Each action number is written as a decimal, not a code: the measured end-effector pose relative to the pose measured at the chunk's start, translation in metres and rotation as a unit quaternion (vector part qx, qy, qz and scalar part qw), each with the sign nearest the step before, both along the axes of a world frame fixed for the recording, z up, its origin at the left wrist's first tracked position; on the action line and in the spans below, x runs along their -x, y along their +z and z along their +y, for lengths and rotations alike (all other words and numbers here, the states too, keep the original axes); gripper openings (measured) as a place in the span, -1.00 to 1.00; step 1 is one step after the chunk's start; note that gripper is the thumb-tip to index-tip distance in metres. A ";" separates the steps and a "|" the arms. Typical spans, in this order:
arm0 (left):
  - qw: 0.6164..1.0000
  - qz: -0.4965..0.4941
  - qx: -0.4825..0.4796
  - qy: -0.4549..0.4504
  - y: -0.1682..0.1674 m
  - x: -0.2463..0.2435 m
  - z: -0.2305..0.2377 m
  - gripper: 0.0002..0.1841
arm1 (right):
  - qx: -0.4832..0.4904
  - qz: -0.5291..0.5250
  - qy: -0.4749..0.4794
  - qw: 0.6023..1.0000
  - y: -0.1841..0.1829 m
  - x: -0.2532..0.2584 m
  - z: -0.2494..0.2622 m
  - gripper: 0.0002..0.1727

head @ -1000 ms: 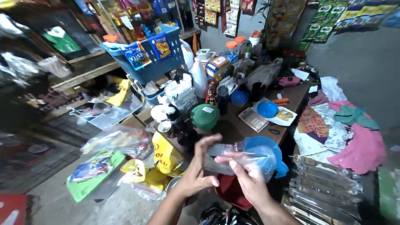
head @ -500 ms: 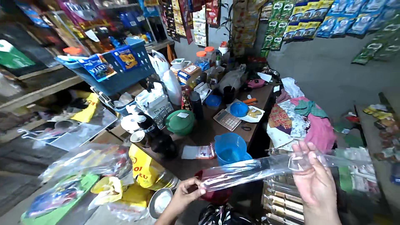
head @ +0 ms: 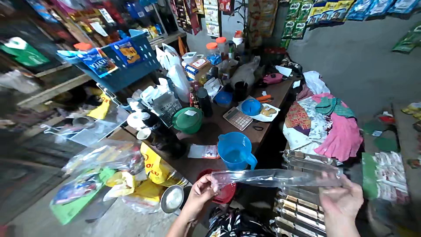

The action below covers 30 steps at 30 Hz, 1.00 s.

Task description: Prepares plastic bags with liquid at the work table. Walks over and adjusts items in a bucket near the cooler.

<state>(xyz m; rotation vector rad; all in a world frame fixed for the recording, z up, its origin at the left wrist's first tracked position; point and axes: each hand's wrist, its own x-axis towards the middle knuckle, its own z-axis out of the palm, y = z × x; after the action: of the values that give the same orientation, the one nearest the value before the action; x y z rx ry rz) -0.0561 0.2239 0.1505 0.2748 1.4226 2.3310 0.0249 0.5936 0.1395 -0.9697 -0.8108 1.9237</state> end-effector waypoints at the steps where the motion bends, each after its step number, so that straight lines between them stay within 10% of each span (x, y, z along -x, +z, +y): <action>1: 1.000 -0.014 -0.003 0.006 0.002 -0.004 0.002 -0.78 | -0.061 -0.059 -0.037 0.996 -0.003 -0.002 0.002 -0.59; 3: 0.999 -0.048 -0.007 0.011 0.006 -0.012 0.007 -0.76 | -0.254 -0.089 -0.057 0.961 -0.009 -0.005 0.002 -0.32; 5: 0.997 -0.081 -0.001 0.016 0.008 -0.020 0.011 -0.73 | -0.424 -0.026 0.001 0.905 -0.009 -0.002 -0.017 -0.61; 12: 0.993 -0.077 0.071 0.053 0.007 -0.046 0.021 -0.83 | -0.520 0.147 0.438 0.719 0.000 0.018 -0.144 -0.83; 23: 0.988 0.022 0.139 0.069 -0.009 -0.060 -0.020 -0.73 | -0.250 0.073 0.587 0.767 0.002 0.020 -0.212 -0.79; 30: 0.980 -0.190 -0.012 0.059 0.003 -0.069 -0.067 -0.87 | -0.180 0.065 0.562 0.805 -0.005 0.002 -0.266 -0.80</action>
<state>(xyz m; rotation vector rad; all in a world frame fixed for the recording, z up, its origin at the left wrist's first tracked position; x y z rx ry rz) 0.0128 0.1571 0.1536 -0.2457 1.2484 2.3344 0.0233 0.3279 0.1343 -0.0186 -1.8538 2.5624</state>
